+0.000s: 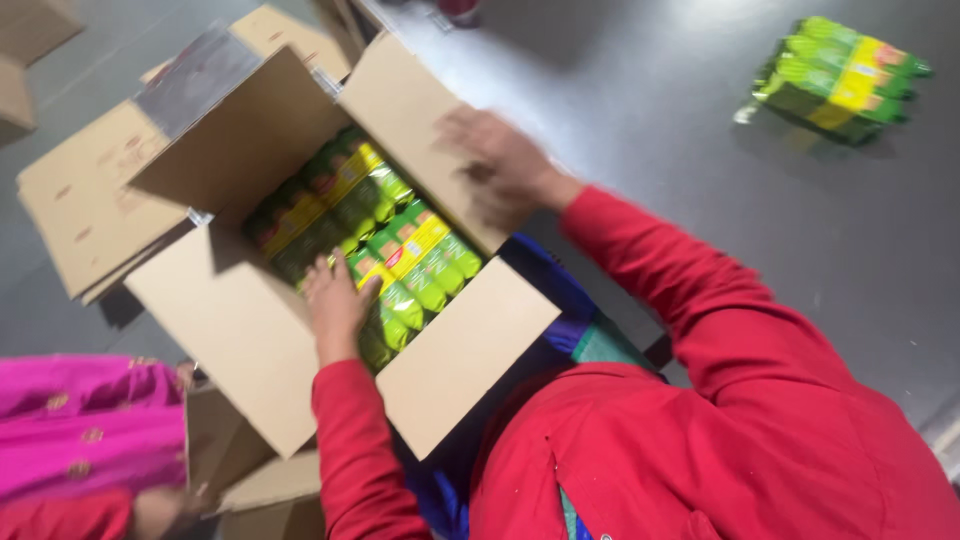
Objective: The person places several packages of biscuits into cardboard boxes by hand and seals a box using a tape dispenser.
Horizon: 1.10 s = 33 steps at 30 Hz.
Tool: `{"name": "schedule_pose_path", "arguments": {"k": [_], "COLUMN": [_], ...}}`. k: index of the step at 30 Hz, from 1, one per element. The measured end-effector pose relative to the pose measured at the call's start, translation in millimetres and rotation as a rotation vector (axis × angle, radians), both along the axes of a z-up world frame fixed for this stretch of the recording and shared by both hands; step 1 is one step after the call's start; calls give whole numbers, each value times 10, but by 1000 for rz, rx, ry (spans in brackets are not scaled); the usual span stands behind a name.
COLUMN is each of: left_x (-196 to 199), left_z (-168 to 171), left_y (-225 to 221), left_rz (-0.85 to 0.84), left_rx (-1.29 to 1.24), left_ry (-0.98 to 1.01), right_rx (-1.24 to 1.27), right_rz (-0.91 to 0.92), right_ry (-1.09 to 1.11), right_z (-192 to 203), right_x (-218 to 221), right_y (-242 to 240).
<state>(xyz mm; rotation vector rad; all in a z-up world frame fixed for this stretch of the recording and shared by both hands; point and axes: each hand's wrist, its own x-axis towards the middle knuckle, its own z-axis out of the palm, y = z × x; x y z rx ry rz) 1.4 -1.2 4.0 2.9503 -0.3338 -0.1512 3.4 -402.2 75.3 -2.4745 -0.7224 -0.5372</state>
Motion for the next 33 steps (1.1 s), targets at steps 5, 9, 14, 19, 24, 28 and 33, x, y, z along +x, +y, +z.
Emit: {"name": "schedule_pose_path", "arguments": {"k": [5,9,14,19,24,28,33], "left_x": [-38,-7,-345,-1202,-1487,-1472,-1295], "left_z": [2,406,1472,1777,1309,783,683], "left_y": [34,-135,-1182,-2566,-3302,-3526,-3395], "left_rz": [-19,-48,-295,-704,-724,-821,-683], "left_rx": [33,108,-285,-767,-705,-753,-739], "left_ry": [-14,21,-99,-88,61,-74,-5], "right_rx": [-70,-389,-355,387,59,232,295], "right_rz": [-1094,-1288,-1222,-933,-977,-623,-811], "right_ry": [305,124,461,404,50,491,542], "right_z": [47,-155,115,767,387,-309,62], "right_x": [-877,-2005,-2238,-2337,-2331,-2248,-2493], "right_y": [-3000,-3566,-2456,-2645,-3006,-1907,-1534]}}
